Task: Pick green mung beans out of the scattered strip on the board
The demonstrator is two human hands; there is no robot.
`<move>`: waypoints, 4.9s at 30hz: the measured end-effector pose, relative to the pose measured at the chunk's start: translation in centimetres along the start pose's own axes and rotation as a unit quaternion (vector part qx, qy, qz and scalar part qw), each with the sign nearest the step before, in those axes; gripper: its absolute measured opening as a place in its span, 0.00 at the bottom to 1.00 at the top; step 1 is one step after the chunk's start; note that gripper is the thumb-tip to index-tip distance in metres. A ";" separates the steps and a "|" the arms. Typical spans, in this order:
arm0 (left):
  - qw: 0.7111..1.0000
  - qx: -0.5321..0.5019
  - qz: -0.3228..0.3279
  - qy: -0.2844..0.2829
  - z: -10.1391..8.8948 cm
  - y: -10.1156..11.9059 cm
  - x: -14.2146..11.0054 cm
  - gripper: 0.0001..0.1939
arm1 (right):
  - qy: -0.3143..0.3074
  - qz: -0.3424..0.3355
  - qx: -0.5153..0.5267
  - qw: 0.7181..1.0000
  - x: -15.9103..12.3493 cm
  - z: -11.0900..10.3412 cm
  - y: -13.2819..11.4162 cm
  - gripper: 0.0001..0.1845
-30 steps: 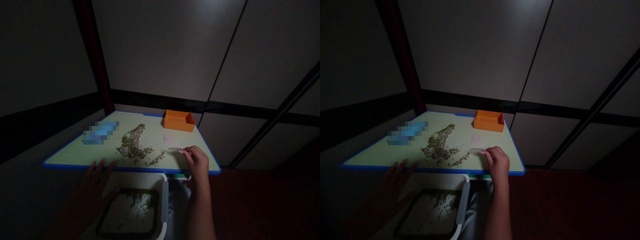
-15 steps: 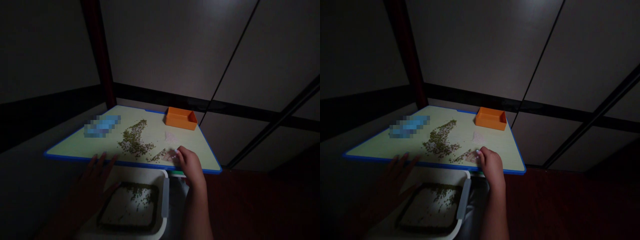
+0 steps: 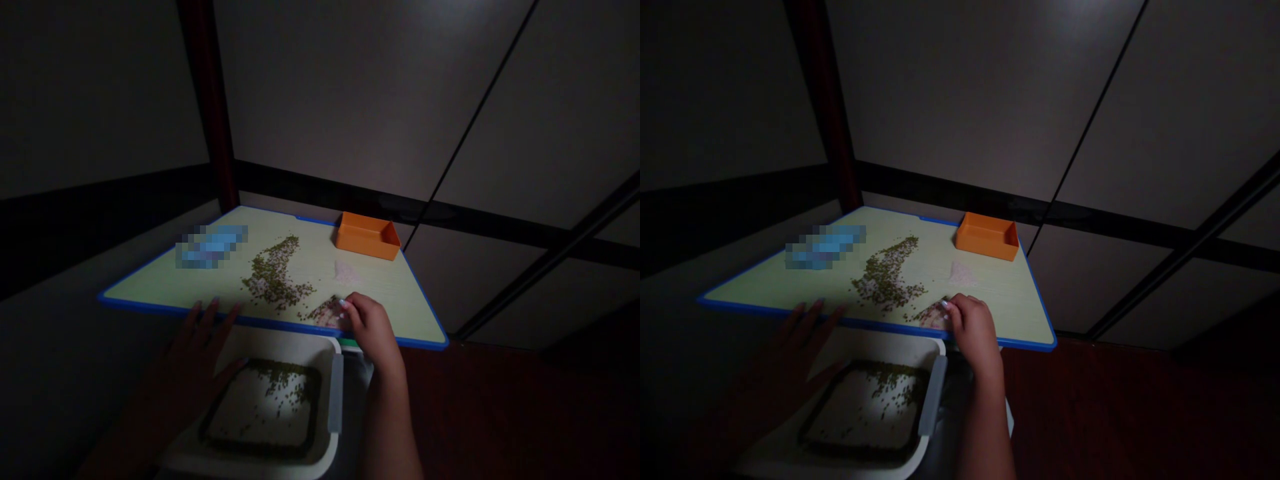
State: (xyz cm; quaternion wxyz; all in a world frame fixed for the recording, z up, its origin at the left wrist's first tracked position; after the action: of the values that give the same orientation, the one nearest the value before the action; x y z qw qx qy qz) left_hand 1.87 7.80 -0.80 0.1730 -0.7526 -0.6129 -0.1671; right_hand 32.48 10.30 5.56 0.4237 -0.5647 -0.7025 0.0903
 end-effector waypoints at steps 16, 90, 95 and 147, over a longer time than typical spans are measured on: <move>1.000 -0.002 0.002 0.019 0.4 -0.1 -0.2 0.36 | -0.007 -0.009 -0.028 1.000 0.2 0.6 -0.5 0.14; 0.999 -0.034 0.003 0.009 1.1 -0.9 -0.5 0.38 | 0.005 0.003 -0.132 0.991 0.4 2.1 -2.7 0.14; 0.999 -0.032 0.009 0.013 0.8 -0.8 -0.4 0.38 | 0.032 0.004 -0.121 0.992 0.2 1.6 -2.8 0.15; 0.999 -0.038 0.002 0.003 0.3 -0.8 -0.2 0.36 | -0.001 -0.003 -0.096 0.995 0.7 2.8 -3.6 0.14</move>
State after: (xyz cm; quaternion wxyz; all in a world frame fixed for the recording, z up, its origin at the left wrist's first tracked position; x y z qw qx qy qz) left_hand 1.07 7.90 -1.18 0.1469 -0.7592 -0.6043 -0.1921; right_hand 27.94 10.62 6.39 0.3667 -0.6003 -0.7104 0.0215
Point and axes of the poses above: each hand's wrist, its own x-axis towards the middle knuckle, its own z-axis out of the palm, y = z × x, the point moved 4 cm from there along x, towards the middle knuckle, and after that the axes turned 7 degrees about y, right-handed, at the moved point
